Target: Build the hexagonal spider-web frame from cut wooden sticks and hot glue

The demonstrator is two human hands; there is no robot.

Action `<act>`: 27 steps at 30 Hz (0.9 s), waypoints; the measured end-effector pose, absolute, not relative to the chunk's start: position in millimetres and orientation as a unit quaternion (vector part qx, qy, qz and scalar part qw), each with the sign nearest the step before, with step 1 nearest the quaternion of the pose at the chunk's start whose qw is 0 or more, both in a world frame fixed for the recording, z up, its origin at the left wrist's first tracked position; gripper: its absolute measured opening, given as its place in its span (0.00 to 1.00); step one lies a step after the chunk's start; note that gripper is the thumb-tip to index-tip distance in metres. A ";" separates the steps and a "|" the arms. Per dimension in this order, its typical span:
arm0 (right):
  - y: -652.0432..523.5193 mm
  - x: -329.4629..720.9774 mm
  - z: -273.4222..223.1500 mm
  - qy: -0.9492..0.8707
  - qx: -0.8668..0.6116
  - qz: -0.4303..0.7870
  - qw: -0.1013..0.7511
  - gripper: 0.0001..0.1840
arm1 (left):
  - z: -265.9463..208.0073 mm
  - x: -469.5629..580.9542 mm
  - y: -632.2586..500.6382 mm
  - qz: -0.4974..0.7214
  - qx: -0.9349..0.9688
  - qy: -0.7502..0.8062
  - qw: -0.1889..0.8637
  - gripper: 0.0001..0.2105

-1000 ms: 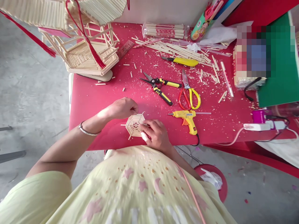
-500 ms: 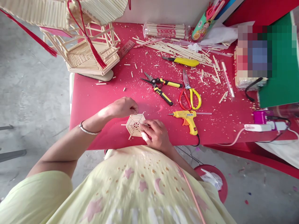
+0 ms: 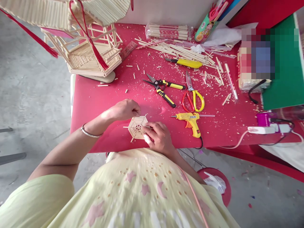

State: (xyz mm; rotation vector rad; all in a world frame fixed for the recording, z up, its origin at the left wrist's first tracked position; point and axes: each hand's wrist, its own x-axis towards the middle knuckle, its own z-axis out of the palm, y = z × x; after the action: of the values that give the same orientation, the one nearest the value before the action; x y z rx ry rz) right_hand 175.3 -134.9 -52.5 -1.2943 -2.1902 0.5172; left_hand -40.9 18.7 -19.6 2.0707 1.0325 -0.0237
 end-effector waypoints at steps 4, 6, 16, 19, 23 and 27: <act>-135.0 175.2 -53.4 -0.812 -0.480 0.194 0.269 0.19 | -21.5 -41.2 18.0 -0.002 0.819 0.406 0.405 0.10; -135.2 175.1 -53.6 -0.812 -0.481 0.191 0.269 0.18 | -22.0 -40.7 17.8 0.000 0.819 0.406 0.406 0.10; -135.2 175.3 -53.3 -0.815 -0.478 0.191 0.266 0.17 | -23.1 -63.1 11.5 0.142 0.785 0.405 0.447 0.09; -135.6 175.2 -55.1 -0.816 -0.477 0.193 0.264 0.17 | -25.9 -76.6 4.8 0.162 0.775 0.417 0.447 0.09; -135.4 175.4 -51.7 -0.807 -0.482 0.204 0.273 0.18 | -29.6 -84.6 -1.8 0.174 0.786 0.401 0.438 0.10; -121.3 180.9 -31.0 -0.780 -0.506 0.226 0.291 0.15 | -35.5 -87.3 -1.0 0.197 0.811 0.362 0.416 0.10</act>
State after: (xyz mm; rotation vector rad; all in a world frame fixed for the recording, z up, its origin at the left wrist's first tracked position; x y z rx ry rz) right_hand 180.9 -121.3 -31.0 -1.3485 -2.0790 0.6017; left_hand -87.3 -1.0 -35.5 2.0359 0.9086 0.4938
